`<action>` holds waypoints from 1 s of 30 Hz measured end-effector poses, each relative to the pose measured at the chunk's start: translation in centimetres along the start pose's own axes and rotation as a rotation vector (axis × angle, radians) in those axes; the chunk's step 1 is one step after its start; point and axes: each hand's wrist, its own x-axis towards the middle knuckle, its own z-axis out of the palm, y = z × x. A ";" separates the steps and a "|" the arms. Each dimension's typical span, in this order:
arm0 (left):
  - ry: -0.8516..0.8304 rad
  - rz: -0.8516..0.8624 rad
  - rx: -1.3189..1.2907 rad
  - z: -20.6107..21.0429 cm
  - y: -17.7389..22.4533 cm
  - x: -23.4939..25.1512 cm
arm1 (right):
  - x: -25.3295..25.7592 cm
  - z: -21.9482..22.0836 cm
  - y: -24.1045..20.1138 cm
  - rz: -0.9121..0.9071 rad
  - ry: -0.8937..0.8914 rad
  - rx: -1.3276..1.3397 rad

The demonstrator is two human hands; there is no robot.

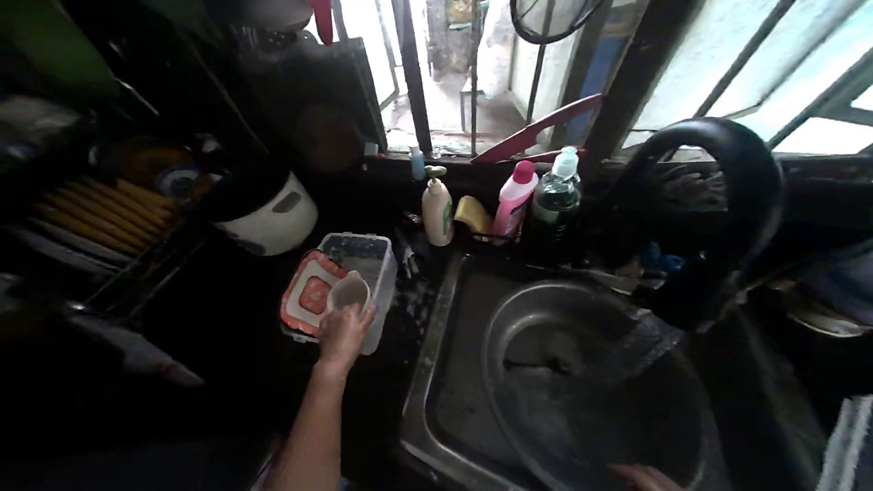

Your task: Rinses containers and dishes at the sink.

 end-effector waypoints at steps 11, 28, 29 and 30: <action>-0.343 0.085 0.118 0.3 -1.6 4.9 | 0.0 -1.1 -0.3 0.012 -0.079 -0.001; 0.150 0.287 0.024 -6.4 10.1 -6.8 | -4.3 0.4 0.0 0.106 0.064 0.094; 0.056 0.342 -0.011 -5.4 11.2 -6.9 | -4.0 0.5 -0.1 0.085 0.068 0.102; -0.080 0.381 -0.034 -4.5 12.6 -6.9 | -3.8 0.6 -0.2 0.058 0.085 0.109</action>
